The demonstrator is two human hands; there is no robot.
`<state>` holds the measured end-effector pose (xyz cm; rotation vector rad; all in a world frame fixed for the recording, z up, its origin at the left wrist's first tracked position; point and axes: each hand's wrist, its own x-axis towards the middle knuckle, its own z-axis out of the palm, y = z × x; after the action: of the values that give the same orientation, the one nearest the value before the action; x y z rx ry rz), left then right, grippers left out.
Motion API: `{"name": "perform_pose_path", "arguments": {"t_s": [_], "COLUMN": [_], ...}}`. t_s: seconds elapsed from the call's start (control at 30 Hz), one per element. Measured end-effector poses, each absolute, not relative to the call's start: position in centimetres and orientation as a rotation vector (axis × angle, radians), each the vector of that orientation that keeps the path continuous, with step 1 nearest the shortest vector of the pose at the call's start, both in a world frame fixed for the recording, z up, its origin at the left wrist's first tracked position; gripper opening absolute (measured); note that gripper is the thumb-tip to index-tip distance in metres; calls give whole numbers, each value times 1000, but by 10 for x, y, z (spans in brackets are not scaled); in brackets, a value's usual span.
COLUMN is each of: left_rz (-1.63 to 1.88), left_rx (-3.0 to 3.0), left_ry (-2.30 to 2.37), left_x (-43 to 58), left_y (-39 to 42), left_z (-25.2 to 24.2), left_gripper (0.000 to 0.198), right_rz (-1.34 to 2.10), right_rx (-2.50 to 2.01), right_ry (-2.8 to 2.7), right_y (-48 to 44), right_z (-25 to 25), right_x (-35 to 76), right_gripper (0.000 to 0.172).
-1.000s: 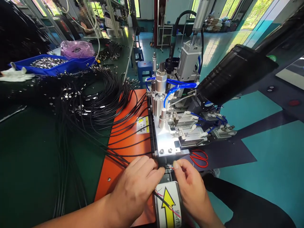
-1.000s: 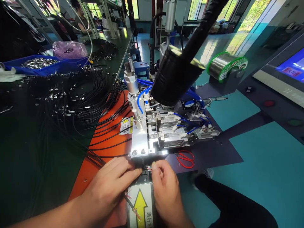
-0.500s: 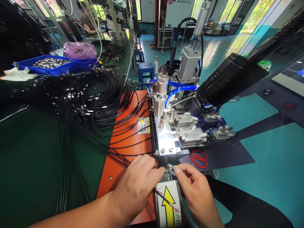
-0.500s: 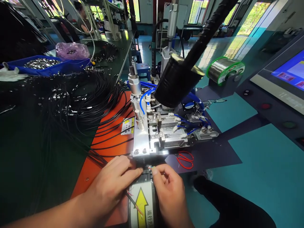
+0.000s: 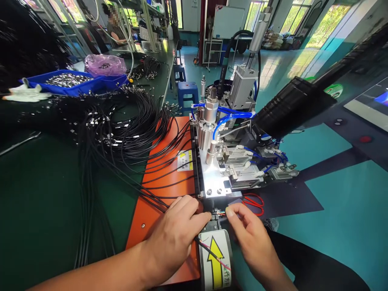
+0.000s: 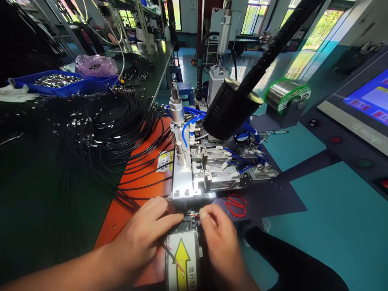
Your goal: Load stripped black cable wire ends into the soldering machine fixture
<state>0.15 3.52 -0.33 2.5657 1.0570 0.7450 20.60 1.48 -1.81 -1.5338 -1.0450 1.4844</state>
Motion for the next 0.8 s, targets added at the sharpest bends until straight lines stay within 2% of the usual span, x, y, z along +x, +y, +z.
{"name": "perform_pose_path", "arguments": {"t_s": [0.27,0.53,0.8], "left_rz": [709,737,770], "left_rx": [2476,2482,2496], "left_ry": [987,971,963], "left_x": [0,1,2], "left_y": [35,37,37], "left_z": [-2,-3,-3], "left_gripper": [23,21,20], "right_rz": [1449,1565,1377], "right_rx": [-1452,-1354,-1477], "right_ry": [-1253,-1037,-1223], "right_y": [30,27,25], "right_z": [-7,-4,-11], "right_x": [209,203,200], "right_gripper": [34,30,26]}}
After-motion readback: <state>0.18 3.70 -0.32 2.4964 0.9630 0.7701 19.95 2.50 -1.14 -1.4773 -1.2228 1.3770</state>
